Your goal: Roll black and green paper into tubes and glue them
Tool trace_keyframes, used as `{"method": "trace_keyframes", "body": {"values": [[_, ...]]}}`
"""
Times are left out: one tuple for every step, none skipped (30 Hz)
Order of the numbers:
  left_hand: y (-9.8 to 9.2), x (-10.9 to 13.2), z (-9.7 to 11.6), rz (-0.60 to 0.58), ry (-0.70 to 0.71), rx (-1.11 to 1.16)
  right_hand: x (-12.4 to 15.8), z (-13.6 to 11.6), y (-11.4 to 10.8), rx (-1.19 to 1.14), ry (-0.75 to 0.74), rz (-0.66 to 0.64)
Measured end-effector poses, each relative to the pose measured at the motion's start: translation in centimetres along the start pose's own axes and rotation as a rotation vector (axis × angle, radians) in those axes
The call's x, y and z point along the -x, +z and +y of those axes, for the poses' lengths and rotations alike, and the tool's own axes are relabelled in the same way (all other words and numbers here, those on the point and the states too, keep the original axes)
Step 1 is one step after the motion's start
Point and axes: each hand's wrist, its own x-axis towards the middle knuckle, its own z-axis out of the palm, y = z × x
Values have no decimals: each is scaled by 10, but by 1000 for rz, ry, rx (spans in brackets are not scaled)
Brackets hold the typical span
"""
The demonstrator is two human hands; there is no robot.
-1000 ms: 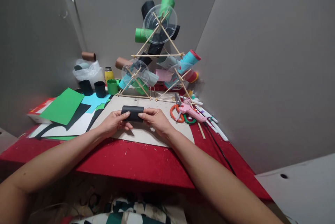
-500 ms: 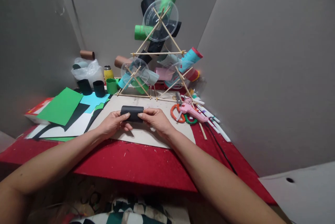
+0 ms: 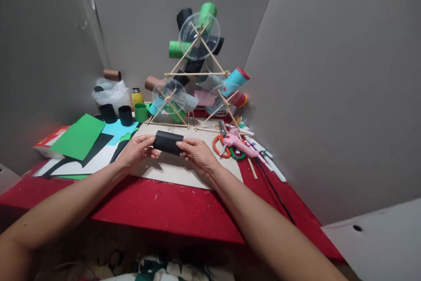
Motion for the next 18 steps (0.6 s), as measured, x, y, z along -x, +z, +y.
{"method": "trace_keyframes", "body": {"values": [[-2, -1, 3, 20, 22, 7, 0, -2, -1, -20, -1, 7], [-4, -1, 5, 40, 43, 15, -1, -4, -2, -40, -4, 12], [-6, -2, 7, 59, 63, 23, -1, -6, -3, -61, -8, 13], [-7, -2, 9, 77, 82, 30, 0, -8, -4, -82, -13, 10], [-8, -2, 10, 94, 98, 36, 0, -9, -5, -102, -17, 2], [-9, -1, 11, 109, 111, 41, 2, -11, -6, -120, -22, -10], [-10, -1, 12, 122, 121, 45, 3, -12, -6, -137, -27, -23], [-10, 0, 12, 130, 128, 47, 4, -13, -7, -154, -33, -36], [-9, 0, 12, 134, 131, 47, 6, -14, -8, -168, -39, -47], [-9, 1, 11, 134, 131, 46, 8, -15, -8, -181, -46, -56], [-8, 1, 10, 131, 128, 44, 10, -15, -8, -192, -53, -65], [-8, 2, 10, 125, 123, 42, 11, -16, -9, -200, -58, -74], [-7, 2, 9, 118, 118, 41, 12, -16, -9, -203, -62, -85], [-7, 2, 8, 112, 113, 41, 14, -16, -9, -205, -66, -95], [-7, 3, 8, 105, 110, 42, 15, -16, -9, -204, -70, -104], [-6, 3, 7, 98, 108, 43, 15, -15, -9, -202, -73, -110], [-6, 3, 7, 91, 109, 42, 16, -15, -9, -200, -75, -114], [-5, 4, 8, 82, 109, 39, 16, -14, -9, -198, -77, -113]]}}
